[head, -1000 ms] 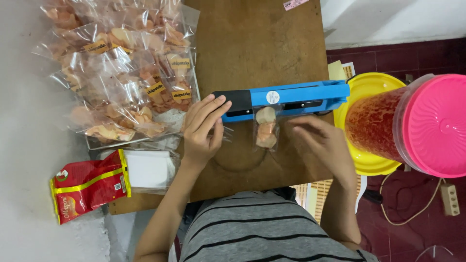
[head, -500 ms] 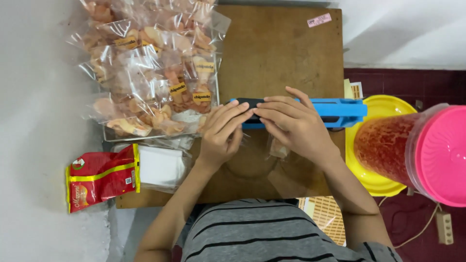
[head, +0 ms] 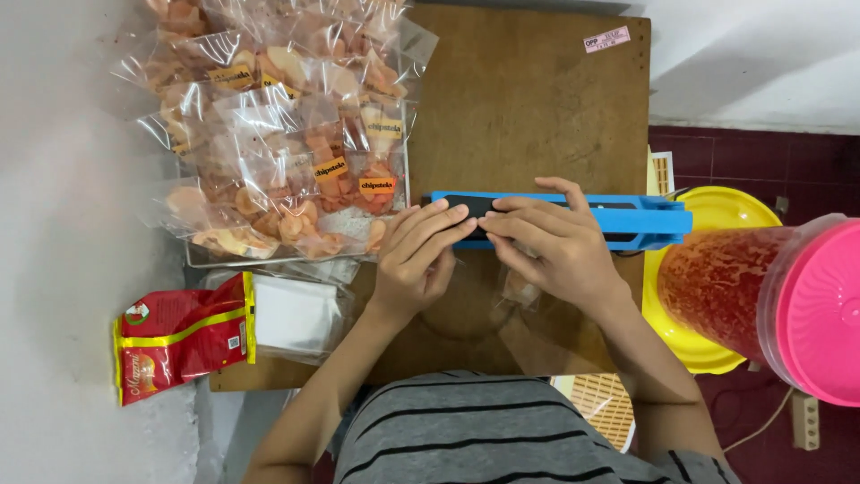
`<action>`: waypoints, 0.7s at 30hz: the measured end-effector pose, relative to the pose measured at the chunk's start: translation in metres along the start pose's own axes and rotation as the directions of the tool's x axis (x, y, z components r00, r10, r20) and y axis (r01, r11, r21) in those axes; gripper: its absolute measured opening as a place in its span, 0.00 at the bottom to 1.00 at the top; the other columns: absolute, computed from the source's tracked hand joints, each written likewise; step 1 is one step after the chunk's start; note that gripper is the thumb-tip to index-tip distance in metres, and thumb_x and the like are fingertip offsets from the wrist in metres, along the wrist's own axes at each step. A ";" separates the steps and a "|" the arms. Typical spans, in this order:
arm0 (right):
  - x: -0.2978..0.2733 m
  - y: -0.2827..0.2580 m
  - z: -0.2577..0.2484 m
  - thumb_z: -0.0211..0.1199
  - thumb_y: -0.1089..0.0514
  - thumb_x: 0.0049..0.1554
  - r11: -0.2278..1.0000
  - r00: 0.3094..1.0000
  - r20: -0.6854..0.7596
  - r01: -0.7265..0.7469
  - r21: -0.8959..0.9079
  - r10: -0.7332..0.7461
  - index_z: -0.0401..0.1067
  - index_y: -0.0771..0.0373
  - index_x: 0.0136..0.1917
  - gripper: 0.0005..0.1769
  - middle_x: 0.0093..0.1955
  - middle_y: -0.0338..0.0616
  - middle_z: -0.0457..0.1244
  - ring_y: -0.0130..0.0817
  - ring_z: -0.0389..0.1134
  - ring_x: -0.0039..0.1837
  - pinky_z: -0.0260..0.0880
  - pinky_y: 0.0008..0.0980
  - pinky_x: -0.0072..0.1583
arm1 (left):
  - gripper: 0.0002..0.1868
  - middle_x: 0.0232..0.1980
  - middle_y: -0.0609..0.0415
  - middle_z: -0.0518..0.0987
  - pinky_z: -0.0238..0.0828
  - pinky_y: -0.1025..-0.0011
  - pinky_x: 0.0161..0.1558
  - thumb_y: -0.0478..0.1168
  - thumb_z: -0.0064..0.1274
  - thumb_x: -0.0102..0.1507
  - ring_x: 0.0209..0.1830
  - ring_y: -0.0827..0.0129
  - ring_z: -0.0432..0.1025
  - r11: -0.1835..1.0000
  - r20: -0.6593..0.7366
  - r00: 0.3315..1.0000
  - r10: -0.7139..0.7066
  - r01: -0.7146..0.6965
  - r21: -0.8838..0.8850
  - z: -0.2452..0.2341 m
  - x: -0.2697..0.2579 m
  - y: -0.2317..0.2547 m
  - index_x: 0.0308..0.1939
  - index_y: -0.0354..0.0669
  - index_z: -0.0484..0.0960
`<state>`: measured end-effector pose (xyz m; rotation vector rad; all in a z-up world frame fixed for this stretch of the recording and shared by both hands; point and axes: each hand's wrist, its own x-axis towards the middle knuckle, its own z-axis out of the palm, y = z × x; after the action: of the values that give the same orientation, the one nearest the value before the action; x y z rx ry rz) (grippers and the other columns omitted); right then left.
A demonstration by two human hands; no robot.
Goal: Using a manual impulse sealer to close small plastic bags containing snacks.
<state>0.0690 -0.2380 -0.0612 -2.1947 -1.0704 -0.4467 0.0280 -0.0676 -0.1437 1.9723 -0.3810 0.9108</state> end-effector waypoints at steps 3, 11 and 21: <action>0.001 0.000 0.000 0.63 0.65 0.53 1.000 1.000 -0.004 -0.003 -0.005 0.003 0.76 0.59 0.40 0.03 0.36 0.36 0.67 0.34 0.71 0.47 0.63 0.45 0.60 | 0.15 0.47 0.60 0.82 0.66 0.66 0.57 0.30 0.46 0.58 0.50 0.64 0.76 1.000 -0.007 1.000 -0.013 0.013 -0.001 0.000 -0.002 0.001 0.43 0.49 0.86; 0.003 0.004 0.006 0.65 0.63 0.51 0.998 0.999 -0.038 0.031 -0.059 -0.033 0.75 0.57 0.36 0.03 0.33 0.34 0.66 0.31 0.71 0.44 0.63 0.43 0.59 | 0.16 0.47 0.60 0.82 0.66 0.67 0.56 0.29 0.46 0.58 0.50 0.65 0.75 1.000 -0.001 1.000 -0.019 0.019 0.006 0.003 -0.004 -0.002 0.43 0.49 0.86; 0.003 0.005 0.007 0.66 0.63 0.49 0.998 0.997 -0.068 0.029 -0.048 -0.032 0.74 0.57 0.32 0.05 0.32 0.34 0.66 0.31 0.71 0.43 0.63 0.41 0.57 | 0.15 0.46 0.59 0.82 0.66 0.65 0.55 0.29 0.46 0.59 0.51 0.63 0.75 0.999 0.005 0.999 -0.032 0.032 0.017 0.001 -0.001 0.003 0.43 0.48 0.85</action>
<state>0.0747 -0.2338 -0.0662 -2.1896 -1.0681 -0.5619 0.0263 -0.0704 -0.1429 1.9910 -0.3446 0.8913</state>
